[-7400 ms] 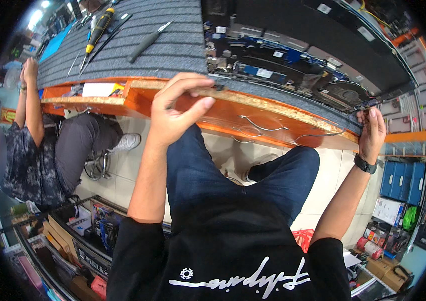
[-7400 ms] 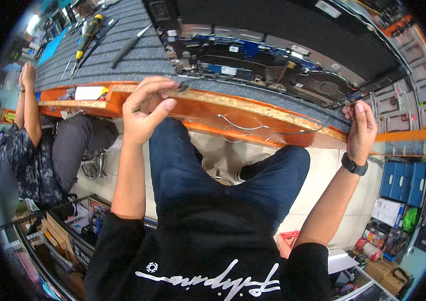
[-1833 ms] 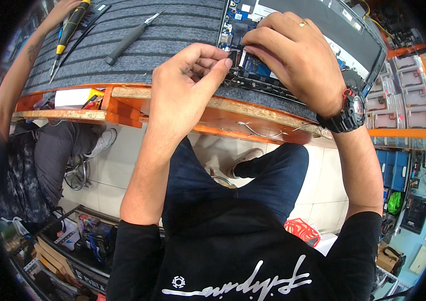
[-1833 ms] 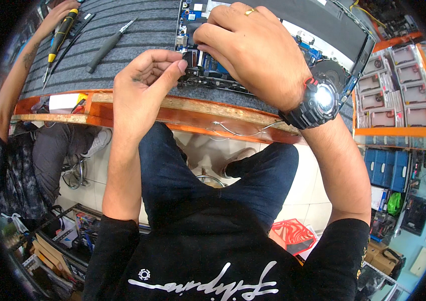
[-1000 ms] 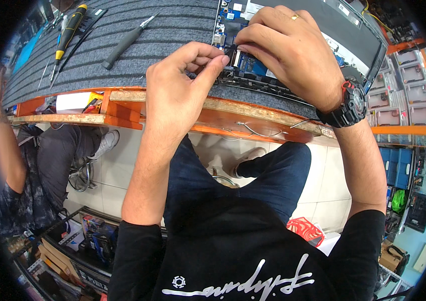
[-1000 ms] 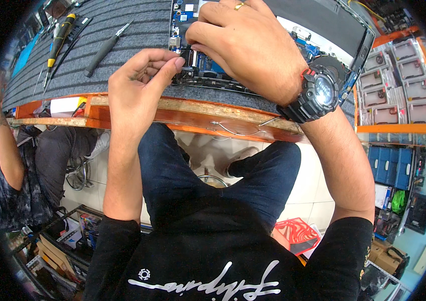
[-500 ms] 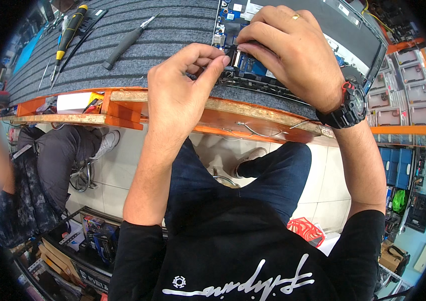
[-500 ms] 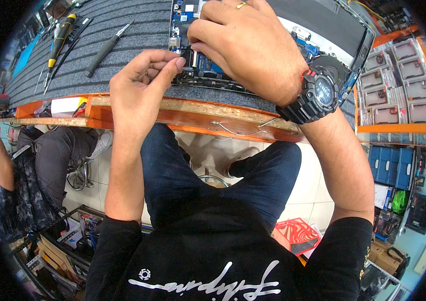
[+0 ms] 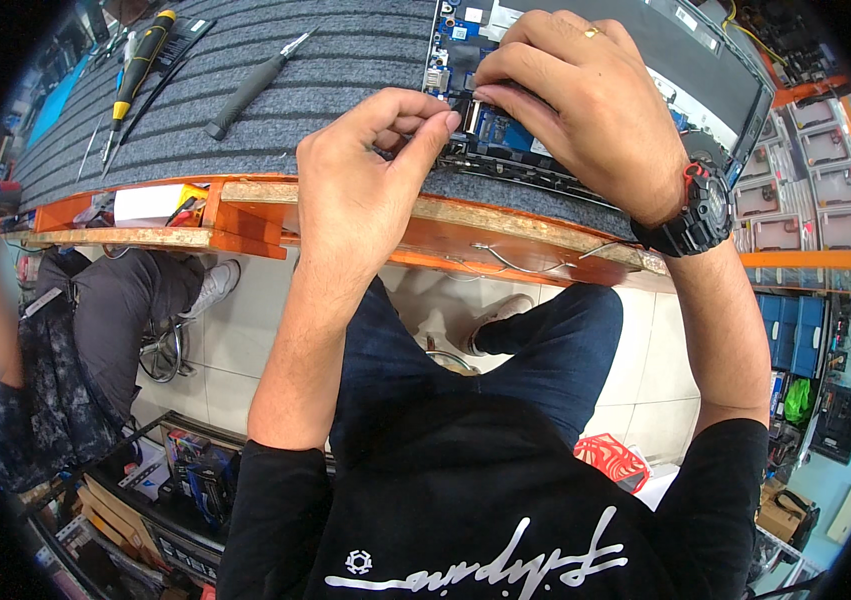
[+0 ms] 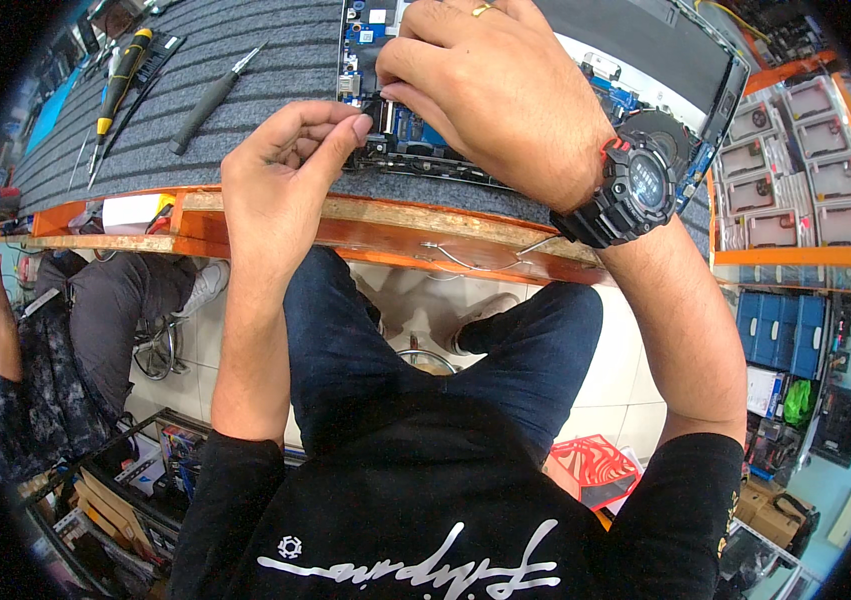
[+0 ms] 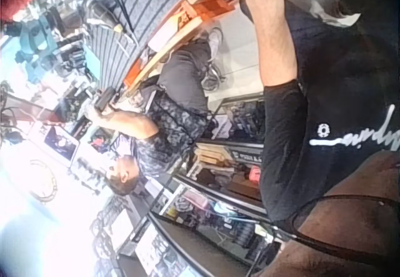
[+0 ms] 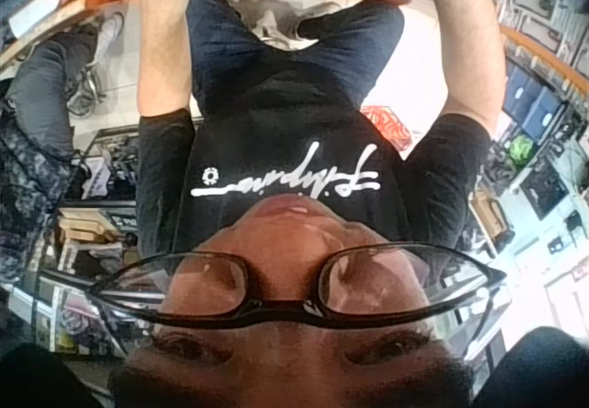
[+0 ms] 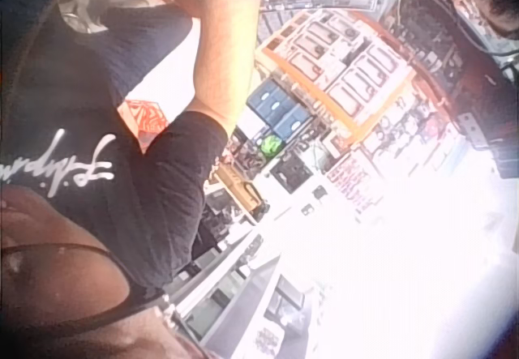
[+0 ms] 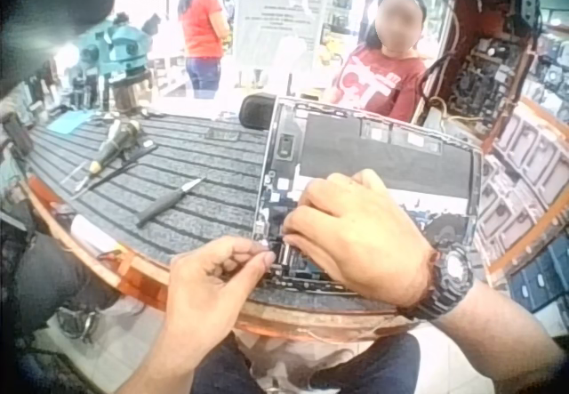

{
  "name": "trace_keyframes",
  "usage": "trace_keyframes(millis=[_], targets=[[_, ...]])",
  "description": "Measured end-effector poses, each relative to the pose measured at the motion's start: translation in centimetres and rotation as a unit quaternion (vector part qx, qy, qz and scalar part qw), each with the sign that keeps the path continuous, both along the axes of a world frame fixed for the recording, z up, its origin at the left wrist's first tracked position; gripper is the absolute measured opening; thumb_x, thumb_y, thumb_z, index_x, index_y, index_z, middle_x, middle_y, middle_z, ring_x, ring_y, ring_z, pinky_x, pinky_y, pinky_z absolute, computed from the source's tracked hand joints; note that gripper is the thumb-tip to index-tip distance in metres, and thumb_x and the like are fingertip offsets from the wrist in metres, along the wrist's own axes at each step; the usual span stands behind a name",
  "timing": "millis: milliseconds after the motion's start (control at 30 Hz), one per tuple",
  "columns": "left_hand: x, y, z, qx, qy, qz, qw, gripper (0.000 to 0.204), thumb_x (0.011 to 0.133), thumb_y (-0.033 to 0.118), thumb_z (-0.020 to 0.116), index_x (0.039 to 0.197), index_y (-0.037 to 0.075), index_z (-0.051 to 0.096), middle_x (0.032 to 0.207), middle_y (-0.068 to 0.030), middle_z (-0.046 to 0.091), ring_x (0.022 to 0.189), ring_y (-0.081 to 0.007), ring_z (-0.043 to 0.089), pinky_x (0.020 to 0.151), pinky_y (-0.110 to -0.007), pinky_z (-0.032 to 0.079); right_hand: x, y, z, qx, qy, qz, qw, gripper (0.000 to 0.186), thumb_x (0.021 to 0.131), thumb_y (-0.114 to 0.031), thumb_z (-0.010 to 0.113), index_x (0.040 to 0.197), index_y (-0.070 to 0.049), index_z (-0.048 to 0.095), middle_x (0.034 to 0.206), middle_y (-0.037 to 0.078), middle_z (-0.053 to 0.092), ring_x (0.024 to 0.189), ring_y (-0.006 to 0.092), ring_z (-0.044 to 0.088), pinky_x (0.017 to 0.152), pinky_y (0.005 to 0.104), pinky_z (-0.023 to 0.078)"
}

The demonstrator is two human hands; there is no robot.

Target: The person opens a laptop, removes the back cover, and uses a screwdriver to detach internal components. They disconnect cables, remove the battery, and then reinstall it by reconnecting the battery connector and placing the battery back into the chassis.

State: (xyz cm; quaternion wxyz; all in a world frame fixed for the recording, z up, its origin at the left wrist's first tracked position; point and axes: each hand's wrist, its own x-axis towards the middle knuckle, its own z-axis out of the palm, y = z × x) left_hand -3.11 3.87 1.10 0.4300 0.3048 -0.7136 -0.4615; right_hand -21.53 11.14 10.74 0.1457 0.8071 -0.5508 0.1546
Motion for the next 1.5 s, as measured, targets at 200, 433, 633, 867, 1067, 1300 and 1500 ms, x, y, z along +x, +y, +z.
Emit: trace_keyframes(millis=[200,433,633,867,1067,1300,1500], targets=[[0.0,-0.1,-0.4,-0.023,0.008,0.001,1.0,0.013,0.092,0.013,0.076,0.1,0.003,0.077,0.082,-0.0059,0.076,0.074,-0.0091,0.069,0.066,-0.026,0.055,0.0,0.1,0.0,0.002,0.006,-0.004,1.0,0.006,0.091,-0.017,0.068,0.095,-0.012,0.066,0.09,0.003,0.057,0.089,0.0251,0.057,0.08,0.0381,0.039],[-0.2,-0.1,-0.4,0.021,0.012,0.0,1.0,0.015,0.092,0.013,0.076,0.099,0.0,0.075,0.079,-0.0075,0.074,0.071,-0.0096,0.067,0.066,-0.026,0.054,-0.5,-0.4,-1.4,-0.048,0.042,-0.007,0.998,0.01,0.088,-0.02,0.069,0.095,-0.014,0.068,0.092,0.003,0.062,0.092,0.0259,0.062,0.08,0.0414,0.045],[0.3,0.2,0.5,0.041,-0.002,0.0,0.999,0.015,0.092,0.011,0.075,0.102,0.0,0.074,0.084,-0.0073,0.074,0.071,-0.0088,0.065,0.066,-0.026,0.053,-0.3,-0.6,-0.9,-0.039,0.021,-0.004,0.999,0.009,0.089,-0.019,0.073,0.095,-0.014,0.069,0.092,0.0,0.06,0.092,0.0207,0.06,0.081,0.0365,0.041],[0.3,0.4,0.5,0.055,-0.002,-0.01,0.998,0.012,0.093,0.002,0.074,0.104,-0.004,0.073,0.089,-0.0026,0.072,0.079,-0.0047,0.062,0.073,-0.02,0.051,-0.1,-0.3,-0.5,-0.016,0.05,-0.009,0.999,0.009,0.089,-0.02,0.068,0.095,-0.013,0.069,0.095,0.003,0.063,0.097,0.0231,0.062,0.083,0.0395,0.043],[0.2,0.9,0.3,0.031,0.009,-0.014,0.999,0.013,0.092,0.002,0.075,0.103,-0.004,0.072,0.089,-0.0026,0.073,0.078,-0.0045,0.062,0.071,-0.02,0.05,-0.4,0.4,-0.6,-0.038,0.035,-0.002,0.999,0.011,0.089,-0.022,0.071,0.094,-0.012,0.069,0.094,0.004,0.062,0.095,0.0237,0.062,0.083,0.0396,0.043],[1.5,0.1,-1.6,-0.037,0.038,-0.038,0.998,0.012,0.088,0.001,0.078,0.1,0.0,0.074,0.085,0.0001,0.071,0.071,-0.0017,0.057,0.064,-0.018,0.044,-4.0,9.6,3.9,-0.143,-0.179,-0.086,0.97,0.016,0.089,-0.011,0.075,0.104,-0.006,0.074,0.1,0.011,0.072,0.097,0.0224,0.067,0.082,0.0318,0.049],[1.7,-0.4,-2.3,-0.068,0.014,-0.07,0.995,0.014,0.087,0.009,0.082,0.099,0.005,0.075,0.089,0.002,0.072,0.068,-0.0012,0.055,0.059,-0.019,0.041,-17.6,22.4,-7.8,-0.253,-0.441,-0.427,0.748,0.037,0.104,-0.024,0.057,0.13,0.002,0.064,0.121,0.014,0.068,0.108,0.0216,0.066,0.09,0.0313,0.053]])
